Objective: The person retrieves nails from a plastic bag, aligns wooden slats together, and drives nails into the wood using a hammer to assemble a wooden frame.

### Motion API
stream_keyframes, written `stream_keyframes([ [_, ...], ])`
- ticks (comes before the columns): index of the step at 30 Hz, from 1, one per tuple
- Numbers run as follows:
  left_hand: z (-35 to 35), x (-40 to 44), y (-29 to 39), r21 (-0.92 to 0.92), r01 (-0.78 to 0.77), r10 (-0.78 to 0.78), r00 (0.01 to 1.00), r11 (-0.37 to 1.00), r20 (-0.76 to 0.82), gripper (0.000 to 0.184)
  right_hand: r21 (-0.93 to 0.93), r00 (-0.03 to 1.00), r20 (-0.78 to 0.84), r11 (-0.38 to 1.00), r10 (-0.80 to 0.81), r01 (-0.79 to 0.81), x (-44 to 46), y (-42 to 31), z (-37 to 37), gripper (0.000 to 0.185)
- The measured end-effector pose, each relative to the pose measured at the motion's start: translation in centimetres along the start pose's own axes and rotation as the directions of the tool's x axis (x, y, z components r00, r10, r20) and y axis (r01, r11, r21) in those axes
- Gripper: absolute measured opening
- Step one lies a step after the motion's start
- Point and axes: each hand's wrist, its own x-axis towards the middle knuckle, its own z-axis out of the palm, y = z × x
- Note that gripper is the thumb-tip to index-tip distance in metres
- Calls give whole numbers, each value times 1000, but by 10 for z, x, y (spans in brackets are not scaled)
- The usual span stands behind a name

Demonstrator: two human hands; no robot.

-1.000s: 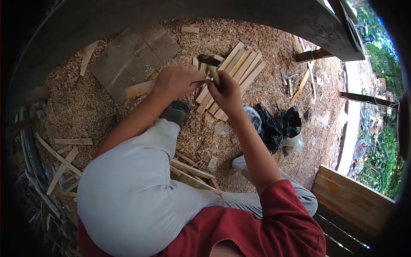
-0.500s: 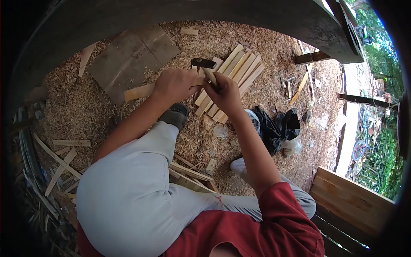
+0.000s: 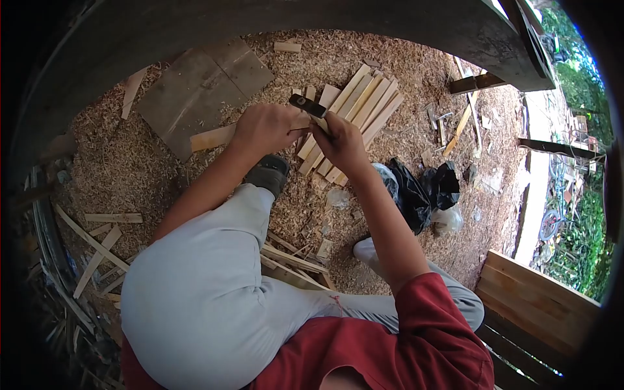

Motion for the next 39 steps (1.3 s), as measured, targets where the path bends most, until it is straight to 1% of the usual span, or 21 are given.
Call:
stream_keyframes([
  [2,2,0,-2,6,-1,1,1000,1000,0,18,14,1000,-1,999,-31,31,0,2,1,22],
  [6,-6,-1,4,-8,12,-12,1000,1000,-10,18,16,1000,-14,1000,-23,23,-2,2,3,25],
  [9,-13,0,10,-12,-16,16,998,1000,-55,23,-38,1000,-3,999,-2,1,-6,-1,1,30],
  [11,-4,3,3,29,28,-27,999,999,-18,48,24,994,-78,997,76,-75,-13,-20,-11,35],
  [12,-5,2,3,23,30,-30,999,999,-19,48,20,994,-73,997,77,-76,-18,-29,-17,35],
  [14,-10,1,6,72,25,-25,1000,997,-9,51,22,974,-50,975,222,-221,-30,-47,-32,40],
  [15,-10,0,7,63,26,-25,1000,998,-11,51,76,978,-36,977,203,-200,-35,-52,-36,46],
  [16,-9,-1,7,60,23,-22,1000,998,-18,51,68,978,-33,977,205,-203,-40,-58,-40,46],
  [18,-10,0,6,56,23,-21,999,998,-29,51,-35,980,37,980,197,-196,-44,-70,-48,53],
  [19,-10,1,6,77,36,-34,999,996,-16,52,-78,923,150,935,355,-347,-43,-84,-56,55],
  [20,-11,1,6,99,47,-47,999,994,-3,53,-81,923,148,935,354,-346,-48,-83,-53,55],
  [22,-16,0,9,58,59,-60,998,997,22,51,7,987,-60,989,148,-148,-55,-81,-45,53],
  [23,-19,-1,9,18,74,-75,996,997,52,50,3,988,-61,990,144,-144,-56,-79,-45,53],
  [25,-17,-3,9,4,72,-72,997,997,39,51,-108,991,15,985,135,-133,-55,-82,-47,46],
  [26,-15,-4,9,-9,68,-68,997,998,30,52,-111,991,13,985,135,-132,-55,-81,-44,46],
  [28,-12,-3,8,-6,68,-68,997,998,40,53,-63,990,-139,998,-2,-7,-52,-79,-36,57],
  [32,-10,-4,6,3,60,-60,998,998,34,55,-129,992,-95,988,78,-90,-54,-81,-39,59],
  [34,-8,-4,6,32,35,-35,999,999,-1,55,-196,989,18,970,149,-142,-54,-76,-37,60],
  [36,-6,-4,4,66,21,-19,999,998,-32,55,-163,994,-19,981,107,-109,-51,-76,-35,62],
  [38,-3,-5,3,100,15,-12,999,995,-32,55,-82,975,-218,996,-50,33,-47,-80,-33,65],
  [39,-2,-6,3,100,16,-13,999,995,-31,55,-85,973,-229,996,3,-23,-50,-86,-33,66],
])
